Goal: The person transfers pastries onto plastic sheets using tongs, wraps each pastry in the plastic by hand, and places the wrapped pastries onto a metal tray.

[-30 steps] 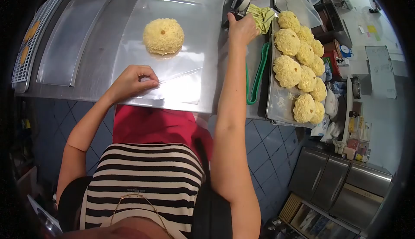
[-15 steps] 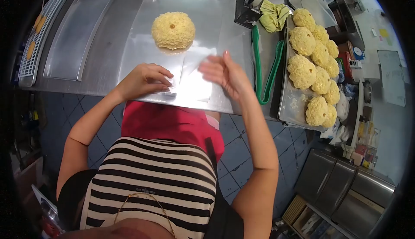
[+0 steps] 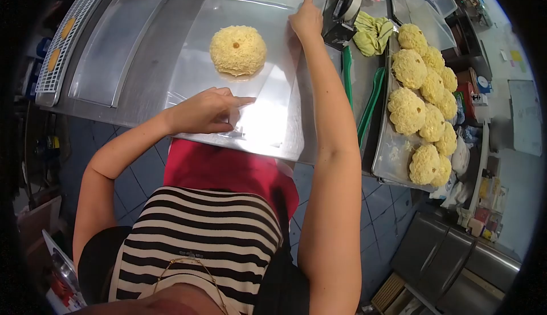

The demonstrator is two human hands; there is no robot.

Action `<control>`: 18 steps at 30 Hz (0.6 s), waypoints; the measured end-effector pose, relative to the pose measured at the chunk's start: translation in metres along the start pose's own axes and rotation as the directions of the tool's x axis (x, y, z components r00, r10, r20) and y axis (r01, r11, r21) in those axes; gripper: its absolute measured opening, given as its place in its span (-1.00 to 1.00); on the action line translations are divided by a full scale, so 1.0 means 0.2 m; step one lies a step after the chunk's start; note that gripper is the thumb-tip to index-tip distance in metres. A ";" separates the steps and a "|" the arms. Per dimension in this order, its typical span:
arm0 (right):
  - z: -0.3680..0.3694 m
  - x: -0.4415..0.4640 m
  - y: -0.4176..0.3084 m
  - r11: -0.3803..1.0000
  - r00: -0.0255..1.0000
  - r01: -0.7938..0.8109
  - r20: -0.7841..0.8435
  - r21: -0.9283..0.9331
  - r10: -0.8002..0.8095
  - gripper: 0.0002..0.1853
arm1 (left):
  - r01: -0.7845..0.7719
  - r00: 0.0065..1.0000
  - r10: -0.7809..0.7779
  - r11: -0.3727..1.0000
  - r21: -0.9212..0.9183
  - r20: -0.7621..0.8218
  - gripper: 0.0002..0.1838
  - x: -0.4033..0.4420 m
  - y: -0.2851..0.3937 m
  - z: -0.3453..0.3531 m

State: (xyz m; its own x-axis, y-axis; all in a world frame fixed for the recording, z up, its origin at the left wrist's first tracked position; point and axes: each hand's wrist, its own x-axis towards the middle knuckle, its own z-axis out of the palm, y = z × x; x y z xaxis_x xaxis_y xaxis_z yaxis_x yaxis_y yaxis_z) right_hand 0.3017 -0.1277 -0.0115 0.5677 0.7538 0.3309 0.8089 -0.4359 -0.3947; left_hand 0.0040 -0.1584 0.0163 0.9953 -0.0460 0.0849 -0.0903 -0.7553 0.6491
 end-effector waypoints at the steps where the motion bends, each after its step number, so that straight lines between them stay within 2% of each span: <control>1: 0.01 0.02 0.01 1.000 1.000 0.015 -0.002 -0.015 -0.015 -0.24 | 0.004 1.000 -0.004 1.000 0.003 -0.005 -0.56 0.01 0.00 0.00; 4: 0.04 0.04 0.05 0.998 0.999 0.038 -0.004 -0.050 -0.038 -0.31 | -0.021 0.999 0.020 1.000 0.020 0.043 -0.35 0.02 0.00 0.00; 5: 0.05 0.05 0.07 0.998 0.998 0.058 -0.011 -0.024 -0.059 -0.33 | -0.022 0.999 0.021 1.000 0.019 0.044 -0.35 0.03 0.00 0.00; 8: 0.03 0.02 0.06 0.995 0.995 0.097 -0.028 0.027 -0.097 -0.37 | 0.073 0.992 -0.071 0.997 -0.012 0.107 -0.56 0.05 0.03 -0.01; 9: 0.02 -0.01 0.06 0.993 0.995 0.094 -0.036 0.078 -0.091 -0.39 | 0.072 0.992 -0.070 0.997 -0.012 0.108 -0.56 0.06 0.02 -0.01; 12: 0.03 -0.05 0.05 0.980 0.995 0.088 -0.050 0.177 -0.081 -0.42 | 0.013 0.977 -0.026 0.998 0.064 0.210 -0.33 0.08 0.01 -0.02; 15: 0.09 -0.07 0.05 0.972 0.956 0.220 -0.217 0.082 -0.198 -0.48 | 0.027 0.972 -0.042 0.997 0.069 0.232 -0.31 0.09 0.02 -0.03; 18: 0.09 -0.08 0.05 0.945 0.915 0.319 -0.285 0.073 -0.287 -0.50 | 0.011 0.978 -0.025 0.998 0.069 0.207 -0.30 0.07 0.00 -0.02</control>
State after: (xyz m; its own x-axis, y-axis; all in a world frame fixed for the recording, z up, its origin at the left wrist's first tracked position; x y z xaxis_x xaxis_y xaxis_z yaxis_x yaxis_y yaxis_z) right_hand 0.2984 -0.1350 -0.0371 0.3312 0.6745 0.6599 0.9341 -0.1357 -0.3301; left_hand 0.0185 -0.1575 0.0207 0.9827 -0.1616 -0.0901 -0.0766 -0.7989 0.5966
